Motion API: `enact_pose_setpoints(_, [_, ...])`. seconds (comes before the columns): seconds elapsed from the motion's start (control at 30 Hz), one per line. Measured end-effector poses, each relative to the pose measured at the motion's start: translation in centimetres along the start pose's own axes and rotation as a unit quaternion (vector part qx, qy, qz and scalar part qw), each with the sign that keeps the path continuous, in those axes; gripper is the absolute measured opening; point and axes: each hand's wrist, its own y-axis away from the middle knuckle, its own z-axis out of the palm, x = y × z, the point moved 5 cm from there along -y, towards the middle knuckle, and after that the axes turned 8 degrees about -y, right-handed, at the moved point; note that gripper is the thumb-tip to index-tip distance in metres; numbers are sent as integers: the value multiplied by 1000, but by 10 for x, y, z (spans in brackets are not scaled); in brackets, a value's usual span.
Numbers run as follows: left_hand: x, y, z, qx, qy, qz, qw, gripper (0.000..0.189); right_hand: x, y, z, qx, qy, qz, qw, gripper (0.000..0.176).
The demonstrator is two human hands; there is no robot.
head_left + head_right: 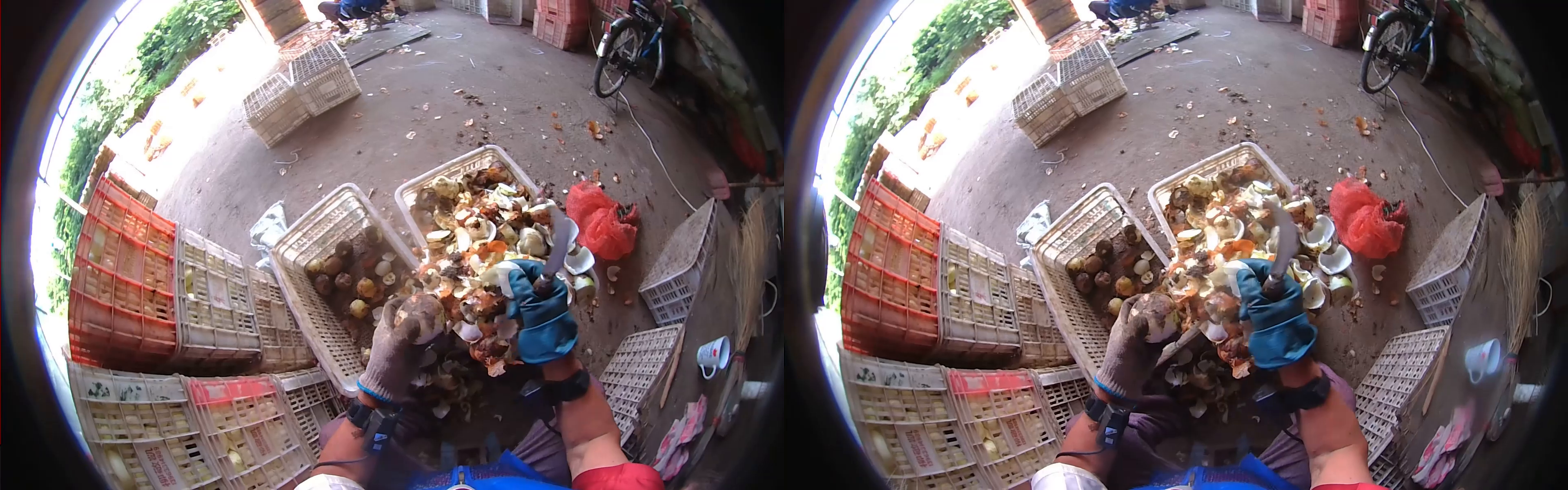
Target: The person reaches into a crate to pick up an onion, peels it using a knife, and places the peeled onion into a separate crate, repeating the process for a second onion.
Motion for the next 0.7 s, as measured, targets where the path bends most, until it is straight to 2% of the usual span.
enact_pose_setpoints(0.03, [-3,-1,1,12,220,-61,973,55,-10,-2,3,-20,74,-49,996,32])
enact_pose_setpoints(0.07, [-4,-1,4,21,429,-119,895,59,-18,-4,7,-38,147,-97,984,35])
enact_pose_setpoints(0.13, [8,-3,-3,22,233,-109,966,74,-17,-3,13,-74,232,-152,958,41])
enact_pose_setpoints(0.2, [-1,1,0,14,323,-183,928,74,-2,-1,16,-112,266,-171,942,46])
enact_pose_setpoints(0.23, [-4,-1,2,35,227,-186,955,77,1,4,18,-129,317,-206,917,47])
enact_pose_setpoints(0.37, [9,3,-7,-9,82,-142,986,86,6,18,32,-170,420,-317,833,46])
enact_pose_setpoints(0.47, [9,4,-7,-15,127,-114,985,84,11,21,35,-192,441,-313,819,44])
enact_pose_setpoints(0.57, [18,4,-5,-28,143,-149,978,83,7,25,39,-197,457,-319,807,44])
enact_pose_setpoints(0.7, [5,7,-4,-42,127,-158,978,83,6,26,39,-199,503,-264,799,44])
